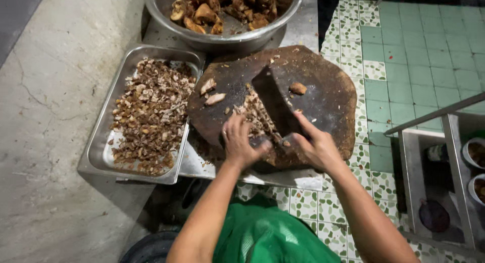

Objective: The person chops cooked meat on a large wooden cutting board using a cleaver and moves the chopped pieces into a metal tray.

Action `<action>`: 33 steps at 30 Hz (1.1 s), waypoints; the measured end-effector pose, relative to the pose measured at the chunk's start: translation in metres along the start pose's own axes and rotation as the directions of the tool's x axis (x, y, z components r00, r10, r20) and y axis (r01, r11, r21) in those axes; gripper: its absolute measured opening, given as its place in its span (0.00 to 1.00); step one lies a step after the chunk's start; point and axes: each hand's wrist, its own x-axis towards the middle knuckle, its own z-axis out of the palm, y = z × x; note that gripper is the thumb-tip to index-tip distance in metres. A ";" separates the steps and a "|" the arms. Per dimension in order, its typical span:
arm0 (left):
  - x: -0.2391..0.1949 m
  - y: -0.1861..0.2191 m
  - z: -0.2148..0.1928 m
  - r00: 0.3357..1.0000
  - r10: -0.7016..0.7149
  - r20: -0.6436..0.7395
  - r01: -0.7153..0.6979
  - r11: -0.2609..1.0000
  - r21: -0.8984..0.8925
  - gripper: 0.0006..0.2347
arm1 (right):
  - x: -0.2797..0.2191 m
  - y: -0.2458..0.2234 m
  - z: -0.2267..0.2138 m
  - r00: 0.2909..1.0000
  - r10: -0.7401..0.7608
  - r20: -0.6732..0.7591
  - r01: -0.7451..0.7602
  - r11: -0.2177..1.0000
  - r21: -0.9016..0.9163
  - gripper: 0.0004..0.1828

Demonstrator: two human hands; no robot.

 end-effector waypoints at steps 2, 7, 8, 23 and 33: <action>0.001 0.015 0.012 0.996 0.030 0.086 -0.034 0.998 0.046 0.34 | -0.010 0.005 -0.030 0.960 -0.272 -0.072 0.269 0.962 -0.052 0.35; 0.022 0.032 0.037 1.000 -0.005 0.027 -0.003 0.960 0.278 0.36 | -0.039 0.009 -0.086 0.990 0.100 -0.099 -0.122 0.961 -0.249 0.37; 0.023 0.031 0.034 0.995 -0.087 0.052 0.072 0.969 0.237 0.38 | -0.043 0.012 -0.091 0.987 0.124 -0.101 -0.150 0.938 -0.312 0.37; 0.023 0.031 0.015 0.973 -0.231 0.010 0.229 0.969 0.089 0.54 | 0.024 0.000 0.005 0.958 -0.165 0.236 0.277 0.748 -0.603 0.35; 0.033 0.021 -0.007 0.970 -0.214 0.117 0.203 0.974 0.104 0.57 | -0.057 0.088 -0.059 0.949 0.298 -0.104 -0.212 0.846 0.489 0.40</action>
